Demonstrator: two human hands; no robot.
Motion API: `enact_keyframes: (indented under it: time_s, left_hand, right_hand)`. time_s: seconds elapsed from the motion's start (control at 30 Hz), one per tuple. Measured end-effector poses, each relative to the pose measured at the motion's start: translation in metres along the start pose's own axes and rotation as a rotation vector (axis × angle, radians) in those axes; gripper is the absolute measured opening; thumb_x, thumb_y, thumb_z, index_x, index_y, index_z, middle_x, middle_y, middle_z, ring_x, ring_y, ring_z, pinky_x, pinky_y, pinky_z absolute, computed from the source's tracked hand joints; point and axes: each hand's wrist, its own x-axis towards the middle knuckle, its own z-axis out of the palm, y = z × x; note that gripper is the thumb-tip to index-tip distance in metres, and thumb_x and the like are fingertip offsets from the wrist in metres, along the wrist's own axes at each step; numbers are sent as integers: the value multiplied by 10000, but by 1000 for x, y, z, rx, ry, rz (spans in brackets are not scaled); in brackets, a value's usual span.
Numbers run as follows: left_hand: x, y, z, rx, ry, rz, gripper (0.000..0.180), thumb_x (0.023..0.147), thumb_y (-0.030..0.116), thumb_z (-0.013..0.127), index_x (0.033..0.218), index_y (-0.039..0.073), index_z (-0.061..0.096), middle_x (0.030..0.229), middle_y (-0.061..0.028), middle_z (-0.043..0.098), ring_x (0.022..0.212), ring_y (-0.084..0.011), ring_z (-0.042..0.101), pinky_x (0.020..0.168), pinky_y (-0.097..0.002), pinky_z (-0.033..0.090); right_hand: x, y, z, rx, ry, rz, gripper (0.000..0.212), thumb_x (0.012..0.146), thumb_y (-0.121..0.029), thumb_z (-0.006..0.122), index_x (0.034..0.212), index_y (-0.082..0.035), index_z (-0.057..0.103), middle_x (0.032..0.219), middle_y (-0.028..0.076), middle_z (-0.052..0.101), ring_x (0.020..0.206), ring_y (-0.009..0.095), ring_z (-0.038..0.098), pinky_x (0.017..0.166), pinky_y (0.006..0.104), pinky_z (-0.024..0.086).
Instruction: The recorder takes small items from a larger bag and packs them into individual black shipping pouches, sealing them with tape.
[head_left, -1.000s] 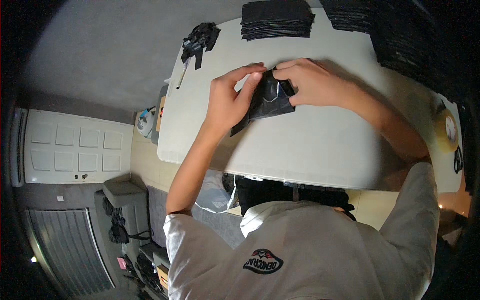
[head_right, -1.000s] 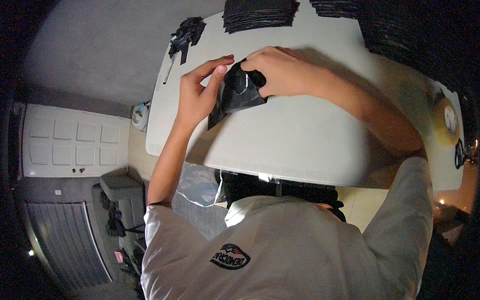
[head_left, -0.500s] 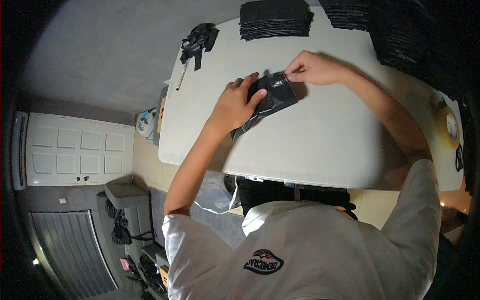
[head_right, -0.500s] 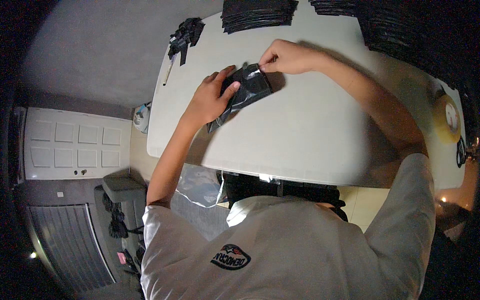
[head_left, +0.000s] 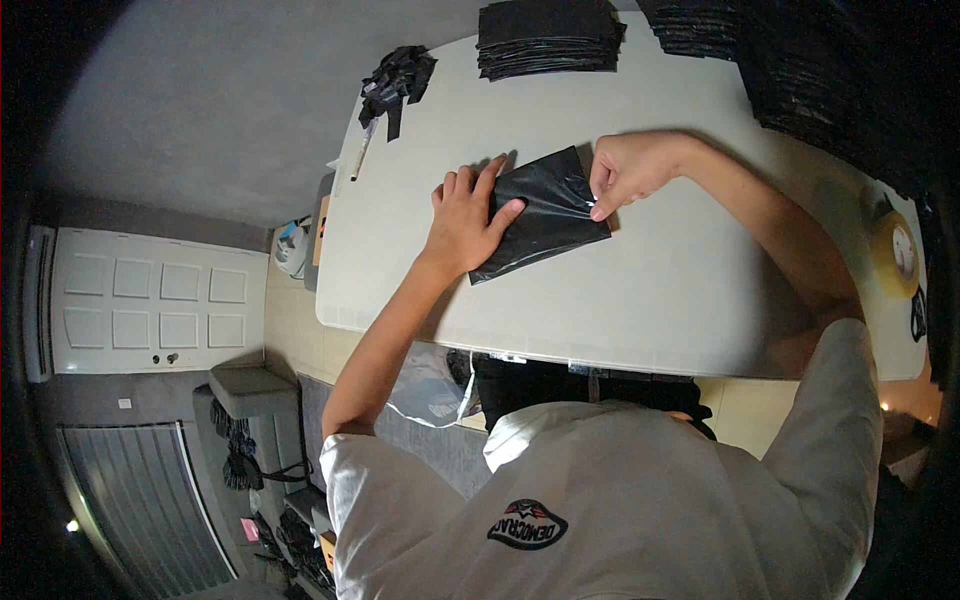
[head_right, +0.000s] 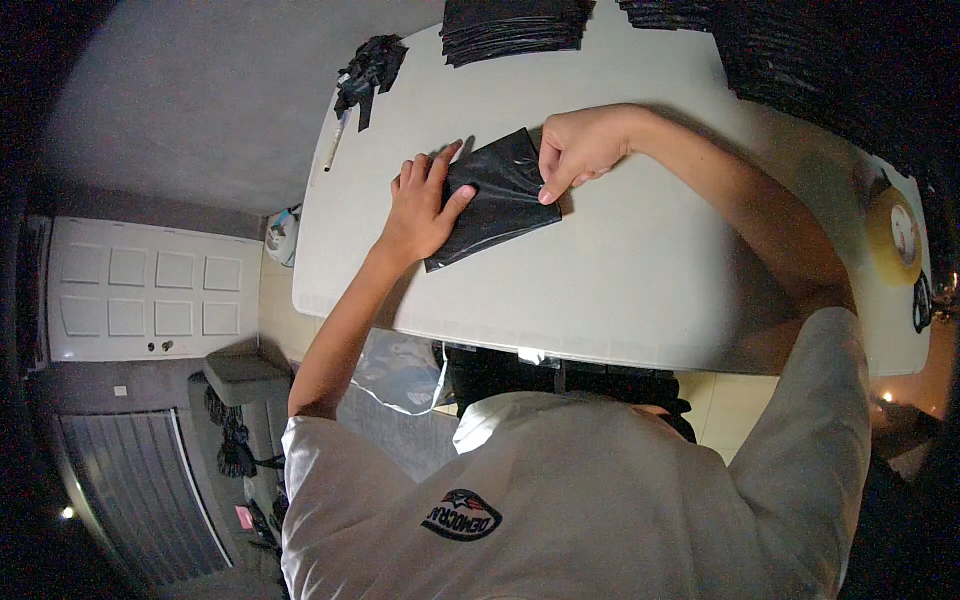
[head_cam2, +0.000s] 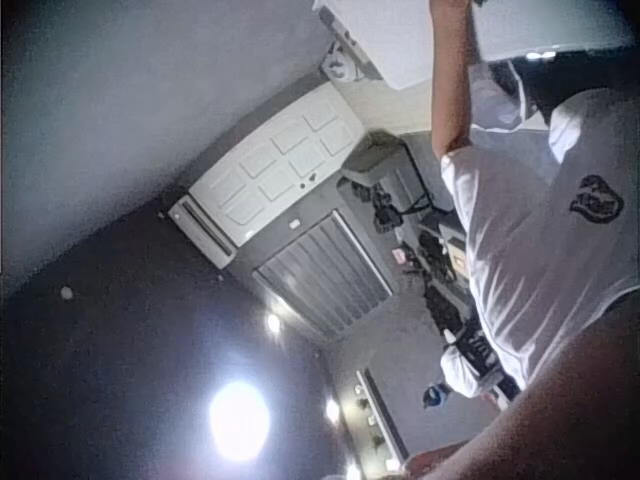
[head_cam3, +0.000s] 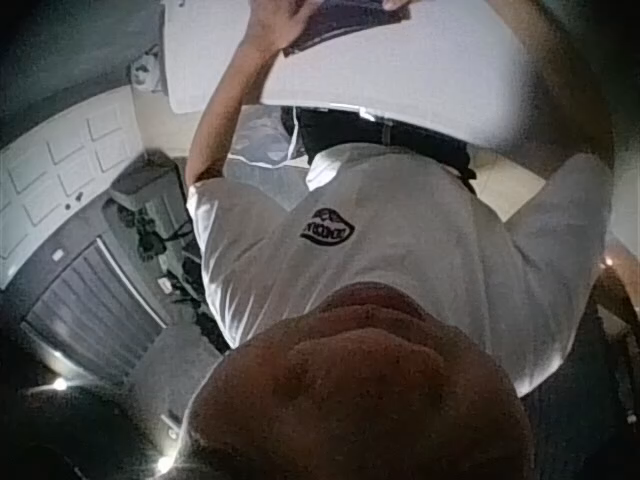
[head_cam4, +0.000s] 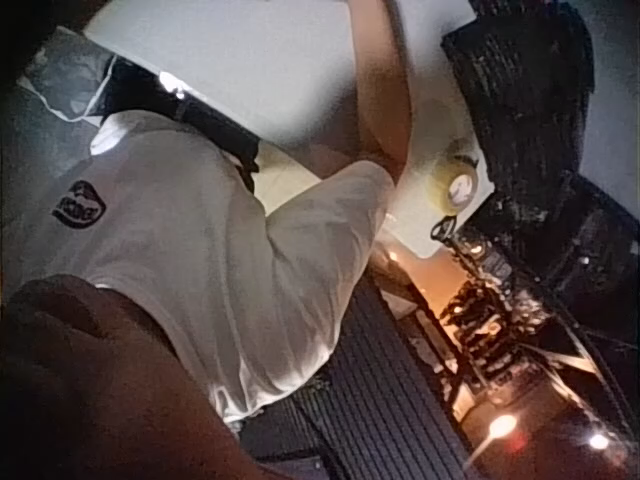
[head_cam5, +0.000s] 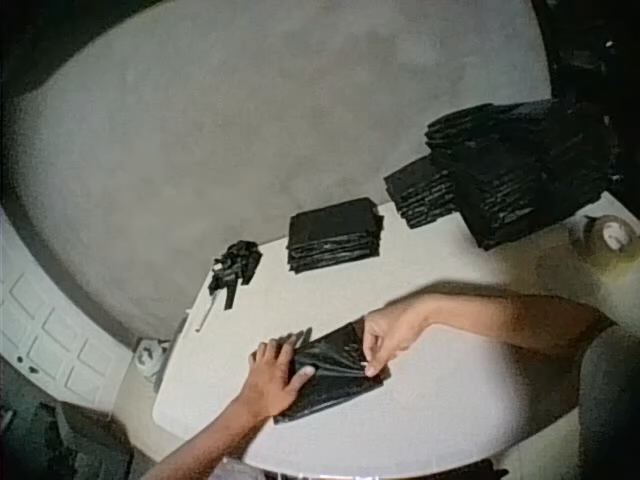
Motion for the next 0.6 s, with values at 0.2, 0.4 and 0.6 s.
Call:
enact_keyframes:
  time_s: [0.2, 0.4, 0.6]
  left_hand:
    - [3, -3, -6, 28, -5, -4, 640, 1015, 546, 506, 1491, 117, 499, 1201, -176, 580, 1163, -354, 505, 1025, -540, 357]
    - [16, 3, -7, -53, 34, 43, 552, 1000, 450, 599, 1373, 44, 575, 1157, -198, 607, 1083, -386, 568, 953, -498, 463]
    - [12, 20, -14, -176, 176, -14, 449, 957, 349, 714, 1216, -5, 618, 1084, -209, 644, 882, -390, 655, 799, -447, 537]
  right_hand:
    - [-3, -10, 5, 48, 243, 59, 379, 921, -338, 777, 705, -51, 656, 570, -8, 567, 440, 74, 469, 419, 263, 330]
    - [27, 15, 13, 45, 476, -118, 265, 953, -227, 739, 809, -17, 668, 688, 25, 641, 573, 97, 587, 565, 252, 469]
    - [32, 21, 14, -148, 884, -364, 276, 930, -230, 750, 1001, 32, 705, 903, 85, 721, 838, 183, 659, 804, 319, 517]
